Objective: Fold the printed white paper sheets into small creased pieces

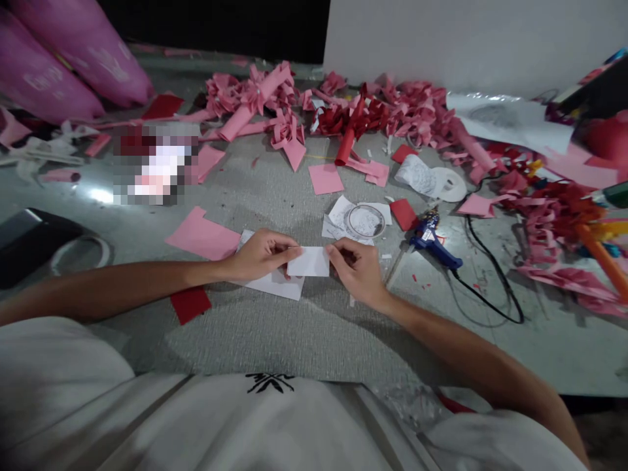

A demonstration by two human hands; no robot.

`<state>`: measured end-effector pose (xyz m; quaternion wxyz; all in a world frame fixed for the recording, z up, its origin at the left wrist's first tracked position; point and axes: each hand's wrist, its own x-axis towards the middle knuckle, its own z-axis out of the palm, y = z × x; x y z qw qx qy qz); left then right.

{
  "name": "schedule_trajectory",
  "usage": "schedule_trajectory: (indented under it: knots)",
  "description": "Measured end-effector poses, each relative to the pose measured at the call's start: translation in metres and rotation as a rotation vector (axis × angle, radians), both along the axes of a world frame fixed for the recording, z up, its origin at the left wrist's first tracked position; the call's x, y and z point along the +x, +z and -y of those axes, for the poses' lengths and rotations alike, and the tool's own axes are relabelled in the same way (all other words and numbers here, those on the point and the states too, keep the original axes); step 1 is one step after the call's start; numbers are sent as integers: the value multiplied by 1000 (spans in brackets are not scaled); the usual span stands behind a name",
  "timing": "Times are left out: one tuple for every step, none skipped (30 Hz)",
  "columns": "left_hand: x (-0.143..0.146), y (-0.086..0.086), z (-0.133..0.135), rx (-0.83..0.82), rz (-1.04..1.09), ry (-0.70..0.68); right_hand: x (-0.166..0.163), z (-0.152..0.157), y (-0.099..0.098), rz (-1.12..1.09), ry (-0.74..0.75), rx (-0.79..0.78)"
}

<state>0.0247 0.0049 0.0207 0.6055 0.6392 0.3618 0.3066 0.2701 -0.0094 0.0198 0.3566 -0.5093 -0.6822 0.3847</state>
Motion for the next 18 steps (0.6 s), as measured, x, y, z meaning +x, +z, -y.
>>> schedule_trajectory:
  knots:
    - [-1, 0, 0, -1, 6, 0, 0, 1, 0, -22, -23, -7]
    - [-1, -1, 0, -2, 8, -2, 0, 1, -1, -37, -33, -11]
    - [-1, -1, 0, -2, 7, -4, 0, 2, -1, -46, -27, -14]
    - [-1, -1, 0, -4, 5, -11, -1, 2, -1, -45, -5, -16]
    - [-1, -1, 0, -7, 1, -19, -1, 2, -1, -33, 28, -13]
    - [-1, -1, 1, -6, -3, -28, -2, 2, -1, -10, 67, -5]
    - [0, -1, 1, -3, -7, -37, -2, 1, -1, 19, 101, 12]
    - [0, -1, 1, 2, -10, -44, -2, 1, -1, 50, 125, 30]
    - [0, -1, 1, 9, -12, -47, -2, 1, -1, 75, 134, 46]
    - [0, -1, 1, 14, -16, -47, -2, 0, -1, 92, 134, 55]
    - [0, -1, 1, 16, -23, -46, -2, 0, -1, 104, 132, 59]
    - [0, -1, 1, 18, -32, -46, -1, 0, -1, 112, 132, 63]
    - [0, -2, 1, 20, -42, -41, -1, 0, -1, 119, 135, 67]
    - [0, -2, 1, 25, -53, -33, 0, -1, -2, 125, 140, 73]
    - [1, -2, 1, 31, -63, -24, 0, -1, -2, 129, 145, 81]
    - [1, -2, 1, 36, -69, -16, 0, -1, -2, 132, 148, 89]
    - [1, -1, 1, 39, -72, -9, 0, -1, -2, 134, 152, 96]
    - [1, -1, 1, 38, -72, -3, 0, -1, -2, 135, 155, 101]
